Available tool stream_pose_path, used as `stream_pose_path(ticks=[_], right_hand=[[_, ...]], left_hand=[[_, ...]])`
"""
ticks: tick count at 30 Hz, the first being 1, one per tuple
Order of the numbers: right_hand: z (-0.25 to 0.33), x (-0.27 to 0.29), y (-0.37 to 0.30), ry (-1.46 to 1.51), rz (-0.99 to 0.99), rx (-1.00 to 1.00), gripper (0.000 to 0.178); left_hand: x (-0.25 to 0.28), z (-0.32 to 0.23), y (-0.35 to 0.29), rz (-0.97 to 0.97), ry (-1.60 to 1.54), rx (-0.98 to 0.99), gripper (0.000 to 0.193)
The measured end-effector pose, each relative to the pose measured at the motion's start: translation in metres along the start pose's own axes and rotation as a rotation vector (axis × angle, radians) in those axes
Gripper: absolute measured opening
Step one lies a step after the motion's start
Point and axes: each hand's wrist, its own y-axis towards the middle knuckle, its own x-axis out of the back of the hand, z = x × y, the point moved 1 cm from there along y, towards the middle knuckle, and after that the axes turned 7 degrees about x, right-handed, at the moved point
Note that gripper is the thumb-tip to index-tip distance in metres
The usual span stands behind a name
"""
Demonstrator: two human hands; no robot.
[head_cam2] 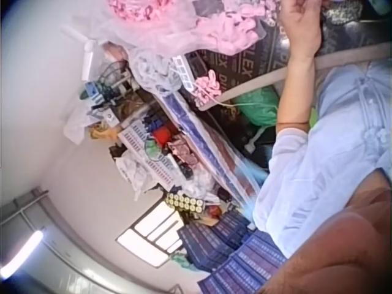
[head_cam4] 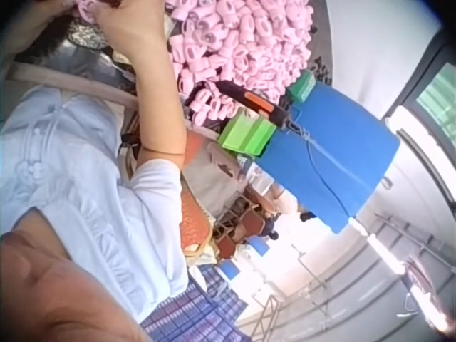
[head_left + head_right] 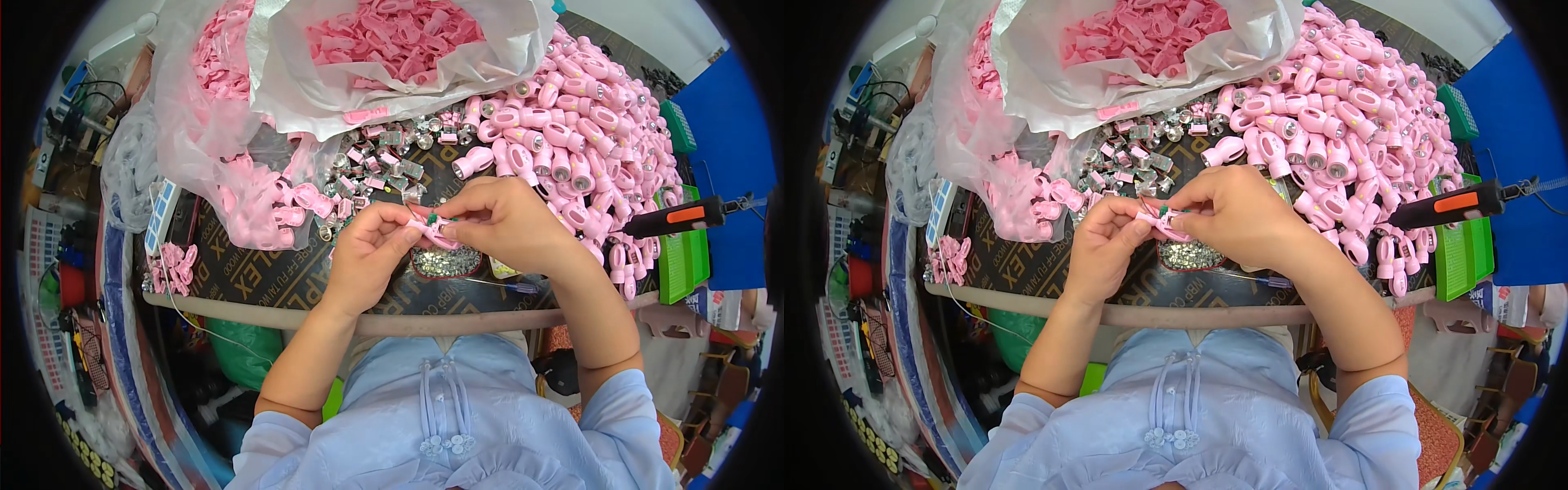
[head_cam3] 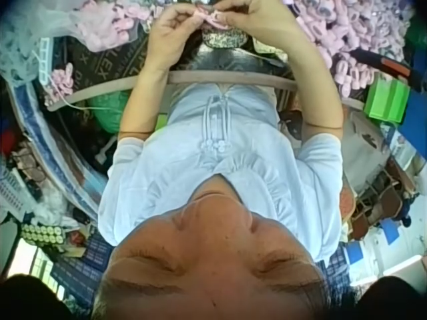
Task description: Assembling small pink plastic toy parts by inserting metal components and pink strips.
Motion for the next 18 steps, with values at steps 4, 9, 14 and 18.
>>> stream_pose_path(ticks=[4,9,14,18], right_hand=[[-0.001,-0.006,-0.002,-0.016,-0.036,-0.058,0.021],[0.002,-0.016,-0.011,-0.292,-0.1,0.375,0.037],[-0.011,-0.028,-0.014,-0.504,-0.261,0.644,0.045],[-0.018,-0.032,-0.015,-0.484,-0.346,0.741,0.038]], left_hand=[[-0.004,0.004,-0.001,-0.043,-0.051,-0.013,0.011],[-0.003,0.005,-0.008,-0.115,-0.161,-0.025,0.009],[-0.017,0.007,-0.014,-0.112,-0.306,-0.021,0.008],[-0.016,0.013,-0.015,-0.071,-0.277,-0.033,0.011]])
